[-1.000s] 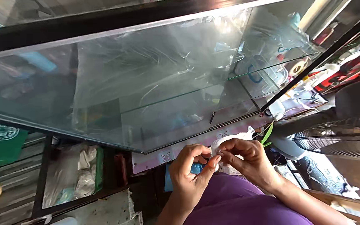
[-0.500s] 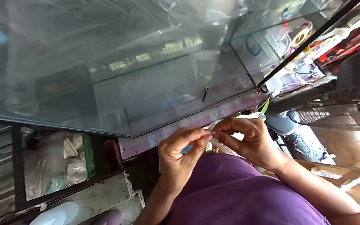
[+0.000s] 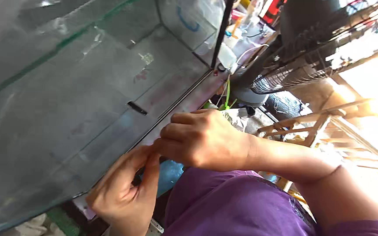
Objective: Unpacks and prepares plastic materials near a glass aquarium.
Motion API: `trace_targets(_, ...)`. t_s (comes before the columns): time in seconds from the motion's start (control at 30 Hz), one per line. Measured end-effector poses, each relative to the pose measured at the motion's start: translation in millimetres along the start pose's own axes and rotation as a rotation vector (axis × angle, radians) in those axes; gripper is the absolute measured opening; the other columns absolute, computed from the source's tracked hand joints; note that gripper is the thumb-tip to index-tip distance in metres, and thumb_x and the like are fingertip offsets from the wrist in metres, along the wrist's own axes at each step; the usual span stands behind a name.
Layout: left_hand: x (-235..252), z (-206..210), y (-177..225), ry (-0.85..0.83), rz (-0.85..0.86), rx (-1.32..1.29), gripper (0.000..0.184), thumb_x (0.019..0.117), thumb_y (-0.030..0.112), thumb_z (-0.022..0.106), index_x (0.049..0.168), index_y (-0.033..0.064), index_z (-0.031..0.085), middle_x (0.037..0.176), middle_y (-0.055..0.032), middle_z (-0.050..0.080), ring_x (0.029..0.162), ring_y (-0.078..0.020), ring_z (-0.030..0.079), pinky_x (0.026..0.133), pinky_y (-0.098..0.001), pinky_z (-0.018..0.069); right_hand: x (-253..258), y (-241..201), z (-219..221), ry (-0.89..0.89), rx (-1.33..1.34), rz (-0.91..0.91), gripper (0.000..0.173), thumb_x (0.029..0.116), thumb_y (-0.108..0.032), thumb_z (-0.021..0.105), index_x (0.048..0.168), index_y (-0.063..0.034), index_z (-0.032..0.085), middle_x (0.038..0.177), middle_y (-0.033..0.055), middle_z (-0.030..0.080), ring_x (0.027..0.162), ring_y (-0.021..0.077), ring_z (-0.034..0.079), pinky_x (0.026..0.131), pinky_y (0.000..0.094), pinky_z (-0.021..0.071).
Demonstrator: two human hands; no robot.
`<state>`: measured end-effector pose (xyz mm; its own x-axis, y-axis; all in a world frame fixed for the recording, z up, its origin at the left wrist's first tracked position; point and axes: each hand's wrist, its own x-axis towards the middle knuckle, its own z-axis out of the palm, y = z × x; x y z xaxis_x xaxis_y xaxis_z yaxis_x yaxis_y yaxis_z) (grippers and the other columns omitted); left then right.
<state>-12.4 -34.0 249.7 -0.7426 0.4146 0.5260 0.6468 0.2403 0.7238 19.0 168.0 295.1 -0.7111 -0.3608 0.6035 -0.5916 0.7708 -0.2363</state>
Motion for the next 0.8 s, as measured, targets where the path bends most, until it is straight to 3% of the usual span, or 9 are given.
trace_targets(0.1,4,6,1,-0.023,0.035,0.083,0.013,0.0947,0.008,0.068,0.094,-0.0041,0.072,0.089,-0.0086,0.074,0.085,-0.0059,0.071,0.078,-0.0224,0.0592,-2,7,-3,-0.038,0.011,-0.008,0.014,0.0907,-0.003,0.065,0.080,-0.0058,0.074,0.069,0.0061,0.061,0.068,0.0211,0.062,0.049,0.0317,0.0412)
trace_targets(0.23,8,13,9,-0.041,0.100,0.319,0.018,0.0944,0.012,0.070,0.094,-0.0055,0.073,0.089,-0.0178,0.074,0.085,-0.0137,0.072,0.077,-0.0241,0.0567,-7,14,-4,-0.080,0.036,0.018,0.011,0.0910,-0.005,0.066,0.082,-0.0059,0.073,0.065,0.0057,0.060,0.062,0.0211,0.062,0.048,0.0326,0.0428)
trace_targets(0.33,10,18,10,-0.062,0.129,0.404,0.022,0.0948,0.019,0.071,0.095,-0.0029,0.073,0.090,-0.0173,0.075,0.085,-0.0169,0.073,0.077,-0.0269,0.0567,-12,16,-2,-0.068,0.069,0.044,0.010,0.0917,-0.006,0.067,0.085,-0.0049,0.073,0.063,0.0059,0.059,0.059,0.0214,0.061,0.047,0.0331,0.0437)
trace_targets(0.5,14,29,6,-0.008,0.078,0.252,0.018,0.0916,0.017,0.072,0.091,-0.0008,0.073,0.087,-0.0092,0.075,0.084,-0.0084,0.072,0.077,-0.0225,0.0590,-22,23,9,0.020,0.248,0.114,0.012,0.0911,-0.008,0.067,0.080,-0.0035,0.068,0.062,0.0051,0.059,0.058,0.0179,0.062,0.051,0.0318,0.0475)
trace_targets(0.63,8,35,-3,0.070,0.004,0.147,0.014,0.0863,0.013,0.073,0.089,-0.0015,0.072,0.082,-0.0053,0.074,0.078,-0.0054,0.071,0.073,-0.0212,0.0597,-27,21,18,0.132,0.242,0.141,0.014,0.0907,-0.006,0.066,0.077,-0.0020,0.066,0.062,0.0062,0.060,0.057,0.0161,0.060,0.052,0.0287,0.0475)
trace_targets(0.8,0,35,-11,0.140,-0.147,-0.072,0.011,0.0888,0.006,0.070,0.094,-0.0040,0.071,0.086,-0.0019,0.074,0.079,-0.0033,0.071,0.072,-0.0207,0.0619,-31,22,18,0.215,0.459,0.337,0.008,0.0907,-0.001,0.067,0.094,0.0025,0.073,0.080,0.0070,0.071,0.070,0.0094,0.067,0.064,0.0243,0.0579)
